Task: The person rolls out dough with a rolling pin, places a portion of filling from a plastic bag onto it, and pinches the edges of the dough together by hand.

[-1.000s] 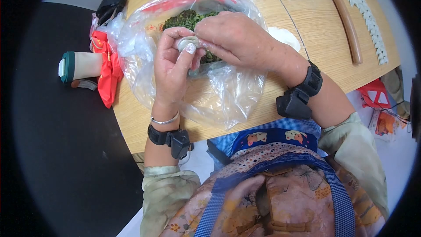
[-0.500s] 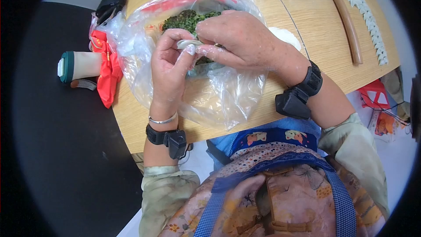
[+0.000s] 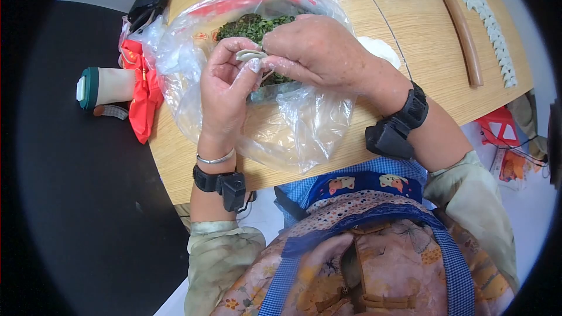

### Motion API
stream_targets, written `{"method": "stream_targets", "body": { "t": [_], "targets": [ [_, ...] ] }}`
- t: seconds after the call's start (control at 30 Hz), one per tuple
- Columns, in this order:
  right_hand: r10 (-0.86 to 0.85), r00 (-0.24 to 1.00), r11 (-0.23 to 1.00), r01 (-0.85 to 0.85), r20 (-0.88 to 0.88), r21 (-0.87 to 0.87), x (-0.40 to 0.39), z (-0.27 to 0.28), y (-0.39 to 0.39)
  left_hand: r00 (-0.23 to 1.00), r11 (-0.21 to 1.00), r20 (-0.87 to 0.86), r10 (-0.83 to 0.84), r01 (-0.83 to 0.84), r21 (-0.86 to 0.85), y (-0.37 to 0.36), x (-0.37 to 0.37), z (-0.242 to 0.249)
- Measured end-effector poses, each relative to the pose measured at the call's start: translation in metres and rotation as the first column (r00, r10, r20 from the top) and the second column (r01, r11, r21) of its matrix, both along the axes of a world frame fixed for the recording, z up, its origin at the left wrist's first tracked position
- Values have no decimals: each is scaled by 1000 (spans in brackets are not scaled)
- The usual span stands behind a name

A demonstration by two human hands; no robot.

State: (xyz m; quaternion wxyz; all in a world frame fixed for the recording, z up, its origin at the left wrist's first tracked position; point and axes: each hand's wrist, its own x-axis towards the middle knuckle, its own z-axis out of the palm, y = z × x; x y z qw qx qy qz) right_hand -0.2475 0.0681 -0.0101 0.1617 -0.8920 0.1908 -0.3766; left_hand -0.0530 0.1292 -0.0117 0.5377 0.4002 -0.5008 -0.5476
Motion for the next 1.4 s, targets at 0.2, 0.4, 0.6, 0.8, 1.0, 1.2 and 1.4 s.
{"method": "stream_targets", "body": {
  "t": [0.2,0.4,0.6,0.8,1.0,1.2,1.4],
  "targets": [
    [-31,999,998,31,-16,-55,-1,2,2,999,999,24,-25,25,-23,-1,0,-2],
    [-28,999,994,30,28,-106,3,-2,2,998,999,46,-48,47,14,1,0,-3],
    [-74,996,992,79,58,-101,4,0,3,997,997,35,-69,68,30,-1,0,0],
    [-59,996,996,63,66,-61,3,0,1,996,996,20,-81,81,36,2,-1,1],
    [-75,997,997,76,11,-28,0,3,3,997,997,25,-78,78,20,1,-2,2],
    [-56,998,997,58,34,-55,1,1,1,996,998,70,-60,58,27,3,-2,-1],
    [-65,995,995,70,71,-70,5,-3,0,997,999,56,-45,44,21,2,-4,-1]
  ]
}}
